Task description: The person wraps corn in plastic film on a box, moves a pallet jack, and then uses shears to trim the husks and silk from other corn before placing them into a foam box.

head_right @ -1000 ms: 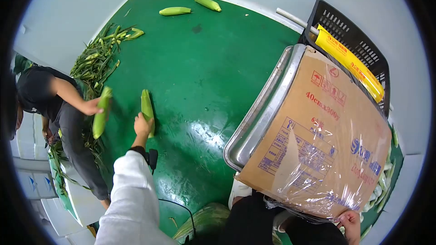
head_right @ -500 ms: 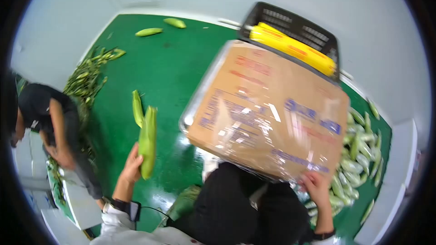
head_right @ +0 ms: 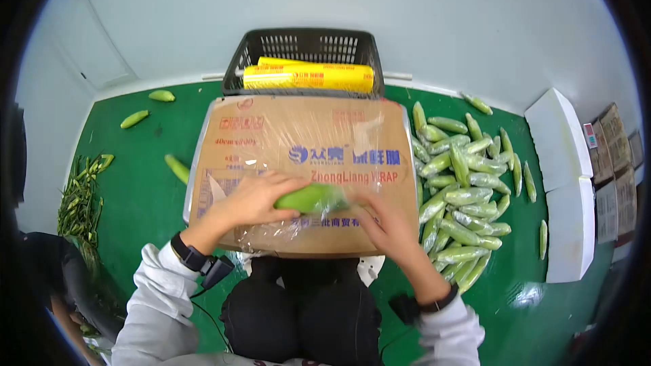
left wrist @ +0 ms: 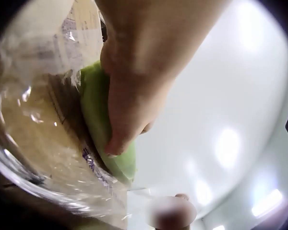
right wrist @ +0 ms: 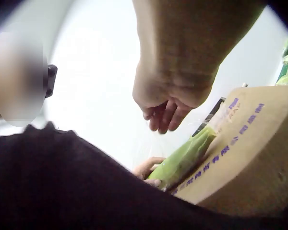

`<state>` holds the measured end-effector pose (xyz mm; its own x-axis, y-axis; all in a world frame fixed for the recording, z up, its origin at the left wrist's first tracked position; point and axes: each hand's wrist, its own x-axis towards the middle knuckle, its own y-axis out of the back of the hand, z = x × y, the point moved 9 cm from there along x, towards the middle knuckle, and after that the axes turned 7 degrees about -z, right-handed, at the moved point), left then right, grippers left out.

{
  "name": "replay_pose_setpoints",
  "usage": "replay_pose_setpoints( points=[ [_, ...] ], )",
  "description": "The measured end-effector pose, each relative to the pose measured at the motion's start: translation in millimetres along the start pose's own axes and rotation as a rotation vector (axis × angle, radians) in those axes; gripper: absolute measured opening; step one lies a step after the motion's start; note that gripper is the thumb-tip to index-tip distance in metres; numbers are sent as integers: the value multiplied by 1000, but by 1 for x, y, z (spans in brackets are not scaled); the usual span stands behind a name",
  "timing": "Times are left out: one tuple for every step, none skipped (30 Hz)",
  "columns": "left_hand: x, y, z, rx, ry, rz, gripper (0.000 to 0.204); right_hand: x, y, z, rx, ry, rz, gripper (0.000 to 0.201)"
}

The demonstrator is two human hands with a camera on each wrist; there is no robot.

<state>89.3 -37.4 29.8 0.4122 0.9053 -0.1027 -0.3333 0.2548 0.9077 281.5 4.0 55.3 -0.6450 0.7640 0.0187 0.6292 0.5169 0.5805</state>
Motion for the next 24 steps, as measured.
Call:
replay_pose_setpoints(
  points=[
    [-3,3,0,68,25,42,77,29,-14,-13,-50,195,29,31],
    [-4,12,-3,147,52,95,83,48,-34,-15,-285,335,14,37],
    [-19,23,-16,-70,160,198,88,59,-52,-18,-515,475,2,43],
    [-45,24,-26,-287,268,300,94,70,-55,-12,-548,433,-11,45],
    [-74,15,-38,-501,376,399,100,80,-58,-5,-577,387,-23,47],
    [-94,-6,-30,-292,343,354,113,85,-64,3,-600,331,-42,49],
    [-110,-15,-15,-212,376,365,95,84,-66,3,-580,347,-20,49],
    [-120,-31,-19,-206,358,267,84,83,-64,1,-568,368,0,49],
    [-134,-46,-30,-200,336,178,75,83,-61,-1,-562,394,23,49],
    [-134,-41,-32,-179,293,197,66,82,-60,-3,-562,412,31,49],
    [-135,-36,-34,-158,250,217,57,80,-58,-5,-562,428,42,49],
    [-127,-5,-36,-122,190,340,48,79,-58,-6,-561,443,58,48],
    [-122,20,-33,-81,122,460,40,82,-58,-5,-560,428,64,48],
    [-111,20,-29,-137,129,410,37,82,-58,-3,-558,407,69,48],
    [-95,16,-18,-199,139,362,33,81,-58,-2,-558,386,68,48],
    [-80,11,-9,-255,148,322,29,80,-57,-2,-548,373,42,47],
    [-79,0,-2,-59,182,342,23,82,-56,-3,-539,364,22,47],
    [-81,-10,-4,-45,174,331,24,84,-56,-3,-526,354,4,47],
    [-86,-19,-9,-34,168,314,25,86,-57,-1,-519,348,6,47],
    [-90,-27,-17,-29,165,294,26,89,-57,2,-512,338,3,48],
    [-99,-25,-30,-137,153,365,25,89,-59,5,-504,325,-13,48],
    [-113,-7,-39,-105,214,493,24,85,-62,1,-524,376,-21,49],
    [-119,27,-43,-47,212,584,23,86,-62,-4,-548,431,-18,49],
    [-121,52,-58,-70,301,641,21,85,-61,-9,-573,485,-8,50]
  ],
)
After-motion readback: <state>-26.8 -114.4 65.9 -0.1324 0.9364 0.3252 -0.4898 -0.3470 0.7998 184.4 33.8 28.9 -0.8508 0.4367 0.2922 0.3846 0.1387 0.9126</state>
